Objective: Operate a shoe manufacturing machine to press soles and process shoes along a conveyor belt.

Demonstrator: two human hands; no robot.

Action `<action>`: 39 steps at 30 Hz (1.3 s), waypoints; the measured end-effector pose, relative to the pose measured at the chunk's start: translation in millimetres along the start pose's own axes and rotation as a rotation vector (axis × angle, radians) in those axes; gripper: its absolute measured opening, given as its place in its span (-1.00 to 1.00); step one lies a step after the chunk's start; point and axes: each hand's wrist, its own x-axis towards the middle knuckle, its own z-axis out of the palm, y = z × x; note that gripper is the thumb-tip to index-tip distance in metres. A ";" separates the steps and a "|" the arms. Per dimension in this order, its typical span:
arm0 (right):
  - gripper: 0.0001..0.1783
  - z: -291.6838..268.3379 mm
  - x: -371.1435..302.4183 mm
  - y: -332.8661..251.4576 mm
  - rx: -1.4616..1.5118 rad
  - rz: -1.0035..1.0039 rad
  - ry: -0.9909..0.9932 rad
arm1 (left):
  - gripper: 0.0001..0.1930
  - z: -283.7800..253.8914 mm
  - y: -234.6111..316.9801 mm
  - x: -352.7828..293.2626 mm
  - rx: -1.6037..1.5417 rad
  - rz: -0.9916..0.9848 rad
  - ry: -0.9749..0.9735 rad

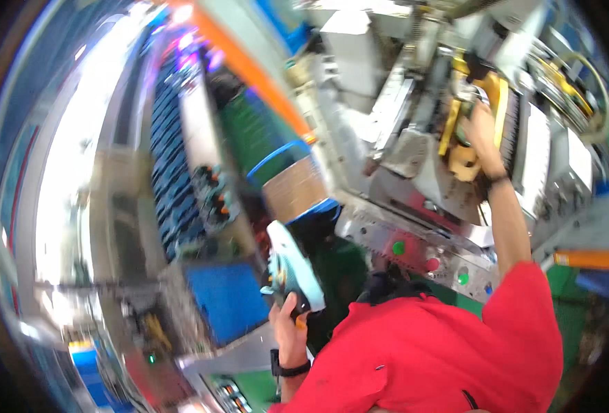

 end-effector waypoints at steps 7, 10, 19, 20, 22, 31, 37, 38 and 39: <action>-0.91 8.1 -255.3 -102.9 0.538 -0.538 -0.228 | -0.79 -36.0 -62.2 -35.6 -0.212 -0.133 -0.042; -0.90 99.5 -287.7 -71.8 0.371 -0.637 -0.378 | -0.62 -49.8 -64.9 -72.2 0.071 0.065 -0.078; -0.92 127.1 -279.1 -94.0 0.573 -0.779 -0.338 | -0.77 -179.8 -112.9 -102.3 -0.587 -0.047 0.486; -0.89 121.9 -271.6 -113.0 0.569 -0.742 -0.356 | -0.77 -205.5 -125.2 -99.1 -0.624 -0.040 0.543; -0.85 101.0 -261.0 -165.9 0.651 -0.774 -0.314 | -0.75 -246.6 -130.1 -99.2 -0.615 -0.023 0.708; -0.77 -133.4 -331.2 -611.8 1.010 -1.602 -0.159 | -0.32 -500.9 -189.3 -55.1 -0.755 0.034 1.256; -0.42 -218.0 -451.1 -880.9 0.677 -2.128 0.171 | -0.46 -630.5 -236.9 -56.6 -0.329 -0.066 1.528; -0.43 -230.8 -480.5 -916.4 0.616 -2.246 0.242 | -0.42 -644.9 -247.3 -55.9 -0.155 -0.183 1.589; -0.42 -225.2 -505.6 -957.5 0.599 -2.273 0.276 | -0.38 -649.0 -250.3 -54.5 -0.066 -0.242 1.629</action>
